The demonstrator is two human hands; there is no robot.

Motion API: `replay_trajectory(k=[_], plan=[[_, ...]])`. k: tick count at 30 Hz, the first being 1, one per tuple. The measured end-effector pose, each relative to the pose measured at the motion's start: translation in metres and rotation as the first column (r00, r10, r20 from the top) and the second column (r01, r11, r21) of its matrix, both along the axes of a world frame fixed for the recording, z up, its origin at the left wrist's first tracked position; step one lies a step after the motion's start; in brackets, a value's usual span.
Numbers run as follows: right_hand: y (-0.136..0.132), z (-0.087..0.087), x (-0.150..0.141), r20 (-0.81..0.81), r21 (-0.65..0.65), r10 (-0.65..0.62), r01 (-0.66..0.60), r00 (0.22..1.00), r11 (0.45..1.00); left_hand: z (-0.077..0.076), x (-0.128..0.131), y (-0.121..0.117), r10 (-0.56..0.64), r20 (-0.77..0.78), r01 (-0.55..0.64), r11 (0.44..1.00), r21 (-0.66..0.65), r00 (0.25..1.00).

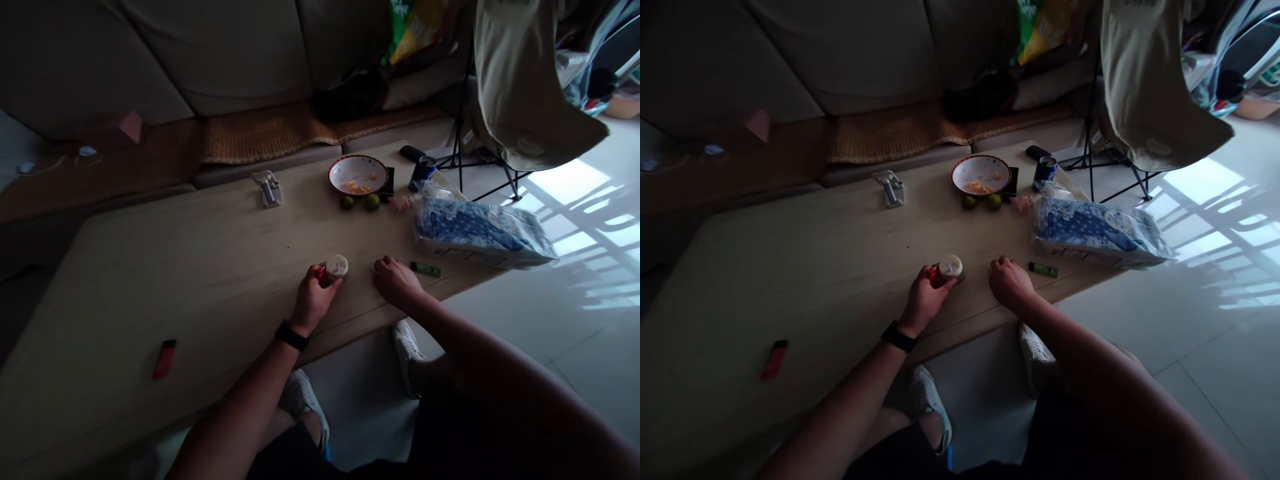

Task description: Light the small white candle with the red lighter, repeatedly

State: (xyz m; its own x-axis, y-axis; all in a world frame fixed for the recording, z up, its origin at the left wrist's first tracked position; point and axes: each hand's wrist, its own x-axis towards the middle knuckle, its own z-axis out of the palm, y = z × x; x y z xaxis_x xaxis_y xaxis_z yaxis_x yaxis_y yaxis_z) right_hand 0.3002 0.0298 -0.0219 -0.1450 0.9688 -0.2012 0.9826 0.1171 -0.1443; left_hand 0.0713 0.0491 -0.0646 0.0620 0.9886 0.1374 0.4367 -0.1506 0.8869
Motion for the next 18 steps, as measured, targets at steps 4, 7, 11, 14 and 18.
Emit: replay_trajectory(k=[4,7,11,14,18], plan=[[0.005,-0.003,0.006,0.008,-0.007,-0.089,0.090,0.996,0.996,0.000,0.011,0.002,-0.029,-0.001,0.029,1.000,0.001,1.000],[0.010,-0.006,0.009,-0.003,0.010,-0.152,0.152,0.988,0.988,0.002,0.022,0.002,-0.040,0.006,0.040,0.999,0.007,0.999],[0.013,-0.007,0.018,0.017,0.030,-0.227,0.226,0.974,0.974,0.005,0.039,0.000,-0.068,0.005,0.068,0.998,0.002,0.998],[0.010,-0.006,0.028,0.041,0.038,-0.271,0.269,0.962,0.962,0.006,0.050,-0.002,-0.104,0.007,0.104,0.995,0.006,0.995],[0.002,-0.006,0.040,0.055,0.051,-0.313,0.310,0.948,0.949,0.006,0.064,-0.004,-0.119,0.001,0.119,0.993,0.006,0.993]])
